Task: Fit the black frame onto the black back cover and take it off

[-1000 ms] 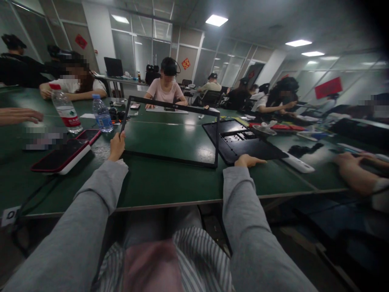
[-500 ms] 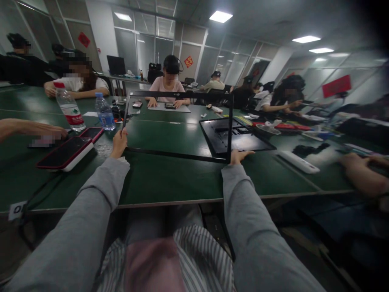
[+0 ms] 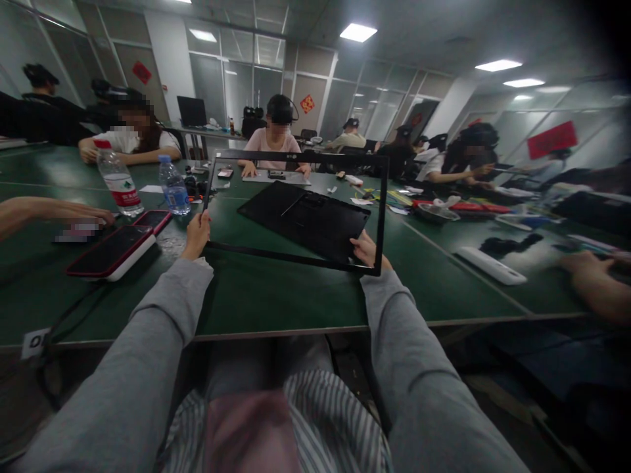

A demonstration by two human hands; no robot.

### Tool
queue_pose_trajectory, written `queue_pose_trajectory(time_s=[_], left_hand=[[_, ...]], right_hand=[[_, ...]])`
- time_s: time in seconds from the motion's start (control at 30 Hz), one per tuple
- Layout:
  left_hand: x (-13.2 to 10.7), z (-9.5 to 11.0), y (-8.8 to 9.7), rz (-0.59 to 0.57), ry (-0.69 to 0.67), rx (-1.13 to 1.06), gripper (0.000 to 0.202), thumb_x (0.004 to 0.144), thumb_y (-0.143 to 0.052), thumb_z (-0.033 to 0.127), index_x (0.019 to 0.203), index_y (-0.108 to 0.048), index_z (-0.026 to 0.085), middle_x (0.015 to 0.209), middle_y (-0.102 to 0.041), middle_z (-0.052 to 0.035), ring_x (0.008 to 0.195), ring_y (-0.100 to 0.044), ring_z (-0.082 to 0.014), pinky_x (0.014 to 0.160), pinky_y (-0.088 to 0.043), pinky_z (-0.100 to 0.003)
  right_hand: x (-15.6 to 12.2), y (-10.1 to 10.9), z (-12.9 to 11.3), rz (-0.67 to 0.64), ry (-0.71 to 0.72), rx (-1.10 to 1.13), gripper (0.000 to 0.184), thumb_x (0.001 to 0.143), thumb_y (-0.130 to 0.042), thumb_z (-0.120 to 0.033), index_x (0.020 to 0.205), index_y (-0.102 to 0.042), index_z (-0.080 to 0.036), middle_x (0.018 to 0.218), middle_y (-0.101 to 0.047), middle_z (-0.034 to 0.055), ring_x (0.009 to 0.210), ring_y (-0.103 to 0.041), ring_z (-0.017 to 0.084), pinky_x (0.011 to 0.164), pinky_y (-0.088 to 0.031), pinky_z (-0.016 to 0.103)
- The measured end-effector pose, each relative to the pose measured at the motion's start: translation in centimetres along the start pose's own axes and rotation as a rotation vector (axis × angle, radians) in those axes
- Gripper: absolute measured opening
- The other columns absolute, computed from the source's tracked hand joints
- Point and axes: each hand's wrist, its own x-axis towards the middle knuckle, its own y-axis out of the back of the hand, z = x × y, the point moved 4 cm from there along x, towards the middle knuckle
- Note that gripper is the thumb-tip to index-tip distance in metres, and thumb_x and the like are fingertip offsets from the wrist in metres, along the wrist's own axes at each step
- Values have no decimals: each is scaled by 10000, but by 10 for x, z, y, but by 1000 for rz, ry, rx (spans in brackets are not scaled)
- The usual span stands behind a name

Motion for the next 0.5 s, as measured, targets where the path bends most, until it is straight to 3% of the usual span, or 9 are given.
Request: queue_pose_trajectory(time_s=[0.1,0.23,0.37,0.5], left_hand=[[2,0,1,11,-33,44,443,1152,-386,510,986,-666,209,690,-560,-22,715,-652,-238,794,-546,-366],[4,-1,1,8,-33,81,398,1140,-408,455,958,-667,213,671,-559,-12,703,-655,-235,811,-541,-357],[3,0,2,-2,-10,95,390,1131,-411,447,960,-679,221,642,-559,-10,687,-666,-245,807,-546,-360],[4,3,4,-2,-10,117,394,1131,-410,444,951,-686,227,669,-591,-27,748,-705,-261,843,-551,-364]], right_hand=[[5,-7,4,-51,-84,31,682,780,-792,-301,1449,-661,-272,1254,-813,76,1135,-780,272,1139,-598,557],[6,6,-5,116,-40,3,571,921,-737,-573,1378,-701,-234,1164,-812,129,1191,-769,316,1140,-594,554],[1,16,-20,113,-23,-7,728,969,-519,-858,1270,-748,-236,1070,-804,164,1199,-761,347,1113,-610,554],[-3,14,-25,117,-18,-72,787,961,-444,-927,1211,-760,-251,1039,-786,139,1191,-752,329,1100,-623,511]])
